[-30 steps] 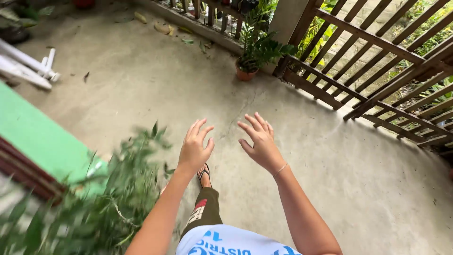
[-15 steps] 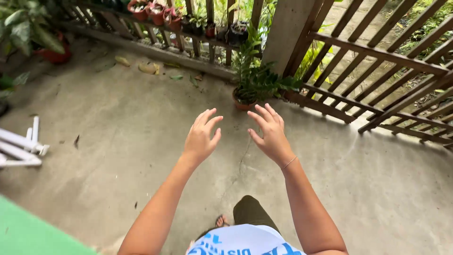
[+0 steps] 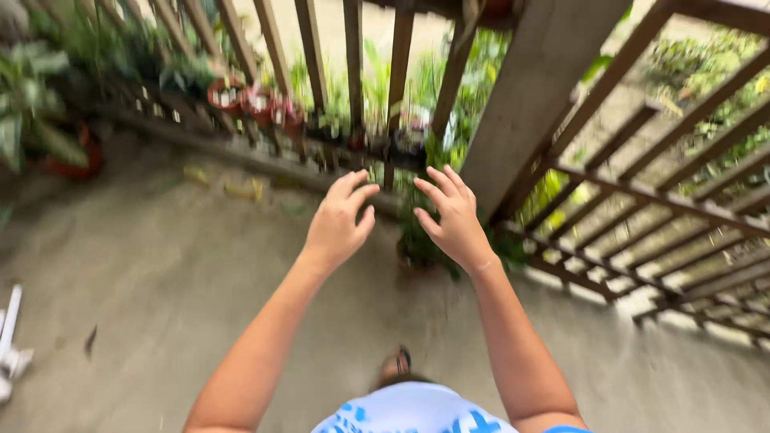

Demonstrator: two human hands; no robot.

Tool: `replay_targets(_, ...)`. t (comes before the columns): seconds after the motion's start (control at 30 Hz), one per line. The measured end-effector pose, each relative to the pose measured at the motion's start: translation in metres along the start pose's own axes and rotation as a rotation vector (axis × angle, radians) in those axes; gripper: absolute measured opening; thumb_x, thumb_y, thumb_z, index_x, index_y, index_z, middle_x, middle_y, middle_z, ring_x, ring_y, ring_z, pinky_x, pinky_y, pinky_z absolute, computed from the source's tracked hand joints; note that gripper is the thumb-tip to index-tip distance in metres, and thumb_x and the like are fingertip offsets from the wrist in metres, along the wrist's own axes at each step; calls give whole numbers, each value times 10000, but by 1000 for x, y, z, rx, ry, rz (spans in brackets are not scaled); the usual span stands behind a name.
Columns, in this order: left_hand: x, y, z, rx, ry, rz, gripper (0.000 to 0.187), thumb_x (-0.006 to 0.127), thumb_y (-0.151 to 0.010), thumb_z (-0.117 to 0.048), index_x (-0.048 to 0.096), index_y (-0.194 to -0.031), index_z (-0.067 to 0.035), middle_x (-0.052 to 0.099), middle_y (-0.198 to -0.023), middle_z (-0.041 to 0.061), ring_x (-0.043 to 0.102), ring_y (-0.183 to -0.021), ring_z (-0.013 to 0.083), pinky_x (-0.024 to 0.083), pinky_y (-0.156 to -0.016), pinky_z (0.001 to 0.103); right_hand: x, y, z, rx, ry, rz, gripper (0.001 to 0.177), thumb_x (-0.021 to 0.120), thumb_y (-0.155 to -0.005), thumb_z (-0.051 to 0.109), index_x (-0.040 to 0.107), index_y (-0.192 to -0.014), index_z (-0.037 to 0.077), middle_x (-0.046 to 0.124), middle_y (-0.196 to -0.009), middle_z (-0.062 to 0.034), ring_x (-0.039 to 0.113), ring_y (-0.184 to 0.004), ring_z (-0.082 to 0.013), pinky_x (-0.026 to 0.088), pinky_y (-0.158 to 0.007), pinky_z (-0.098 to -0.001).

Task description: Harvest green leaves from a plant and carry them to the kitchen area.

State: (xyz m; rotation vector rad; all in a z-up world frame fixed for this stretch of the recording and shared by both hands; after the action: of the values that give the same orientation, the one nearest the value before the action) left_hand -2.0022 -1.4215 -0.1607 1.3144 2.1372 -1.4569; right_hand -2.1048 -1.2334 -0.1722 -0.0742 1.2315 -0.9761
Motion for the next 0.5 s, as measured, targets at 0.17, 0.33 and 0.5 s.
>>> replay_targets(0.17,27,-95,58,4,34,-10,346,668,-888,-93,665,-1231,-43,580,-1418,164,522,-1351,368,436,-1119,447,10,-103,-60,-6,44,-2,499,721,-905,224,612,-1382,130,505,-1523,-140,356,-1485,-376,289,-1185,-512)
replay_targets(0.33,66,-190,119,38,54,8,344,673,-880,-102,672,-1221,-53,580,-1411,155,527,-1340,355,435,-1098,445,20,-193,-115,1,105,-42,499,722,-892,217,611,-1371,134,508,-1520,-141,372,-1475,-373,298,-1171,-511)
replay_targets(0.5,104,-294,169,125,160,38,340,660,-910,-108,658,-1246,-55,571,-1434,146,538,-1331,355,454,-1081,436,28,-275,-169,19,167,-126,494,730,-886,209,628,-1359,109,531,-1497,-140,400,-1461,-363,309,-1184,-502)
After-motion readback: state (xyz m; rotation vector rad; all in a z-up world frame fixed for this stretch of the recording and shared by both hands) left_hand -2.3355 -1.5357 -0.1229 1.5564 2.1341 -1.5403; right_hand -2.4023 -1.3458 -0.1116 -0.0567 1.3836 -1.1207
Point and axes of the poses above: each hand's wrist, its own y-axis away from the middle knuckle, its own x-axis out of the palm, z = x × y, the point moved 5 cm from there along -y, towards the middle knuckle
